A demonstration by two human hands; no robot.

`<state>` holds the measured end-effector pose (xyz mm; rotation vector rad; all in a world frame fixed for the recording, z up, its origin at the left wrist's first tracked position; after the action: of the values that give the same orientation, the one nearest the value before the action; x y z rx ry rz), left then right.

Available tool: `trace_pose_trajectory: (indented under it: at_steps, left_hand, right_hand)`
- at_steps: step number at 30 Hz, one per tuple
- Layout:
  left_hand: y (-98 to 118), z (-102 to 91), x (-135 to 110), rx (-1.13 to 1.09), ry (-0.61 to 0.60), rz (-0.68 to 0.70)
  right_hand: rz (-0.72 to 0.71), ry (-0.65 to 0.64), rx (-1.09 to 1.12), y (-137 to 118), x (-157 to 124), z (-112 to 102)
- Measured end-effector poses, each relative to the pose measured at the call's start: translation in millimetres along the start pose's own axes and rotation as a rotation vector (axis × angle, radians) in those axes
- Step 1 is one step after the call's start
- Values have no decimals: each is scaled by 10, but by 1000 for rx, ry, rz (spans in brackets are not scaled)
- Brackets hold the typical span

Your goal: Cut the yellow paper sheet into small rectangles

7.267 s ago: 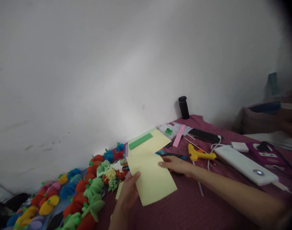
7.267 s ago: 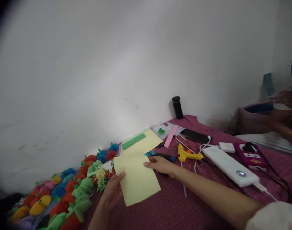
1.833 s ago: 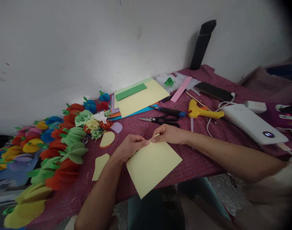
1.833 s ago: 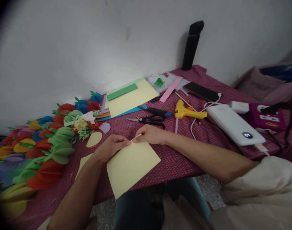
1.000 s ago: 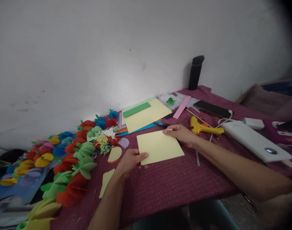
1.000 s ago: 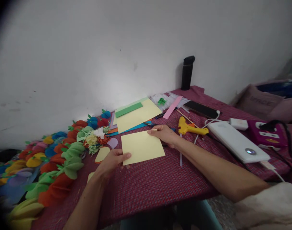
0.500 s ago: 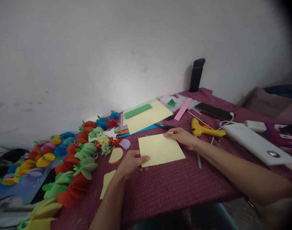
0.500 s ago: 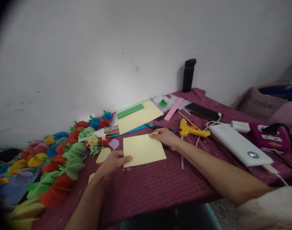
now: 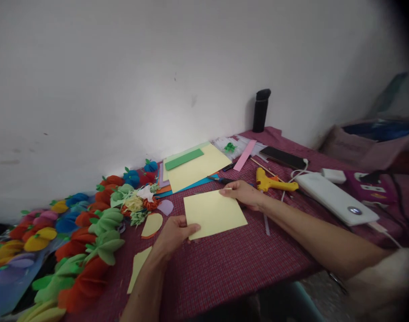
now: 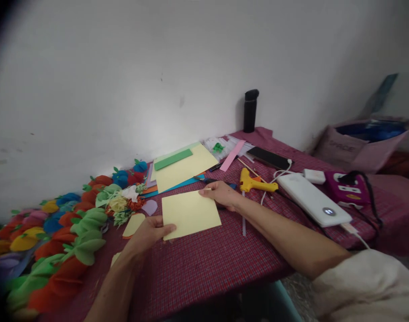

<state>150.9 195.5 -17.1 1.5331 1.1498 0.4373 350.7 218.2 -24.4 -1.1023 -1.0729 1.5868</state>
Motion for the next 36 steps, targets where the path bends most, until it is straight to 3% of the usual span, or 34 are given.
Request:
trace_pose_trajectory:
  at_steps: [4, 8, 12, 18, 31, 36]
  left_hand:
    - [-36, -31, 11, -43, 40, -22]
    - [-87, -119, 28, -150, 121, -31]
    - [-90, -180, 34, -222, 166, -2]
    - [-89, -171, 42, -201, 151, 1]
    - [-100, -171, 39, -183, 147, -15]
    - [-11, -217, 10, -252, 168, 19]
  right_hand:
    - [13, 5, 62, -19, -19, 3]
    - [81, -112, 150, 1, -67, 94]
    - [104, -178, 27, 48, -92, 115]
    - [81, -144, -88, 53, -85, 70]
    - [87, -172, -126, 35, -99, 91]
    - [64, -191, -183, 9, -121, 114]
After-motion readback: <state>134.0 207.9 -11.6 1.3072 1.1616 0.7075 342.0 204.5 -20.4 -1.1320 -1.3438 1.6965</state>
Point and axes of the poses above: each hand's wrist, its own x-axis towards the middle knuckle, its own z-axis out of the palm, y = z × x, the point moved 7 cm from there along x, towards the middle knuckle, and after that the axes turned 5 degrees about x, right-handed, at the moved point
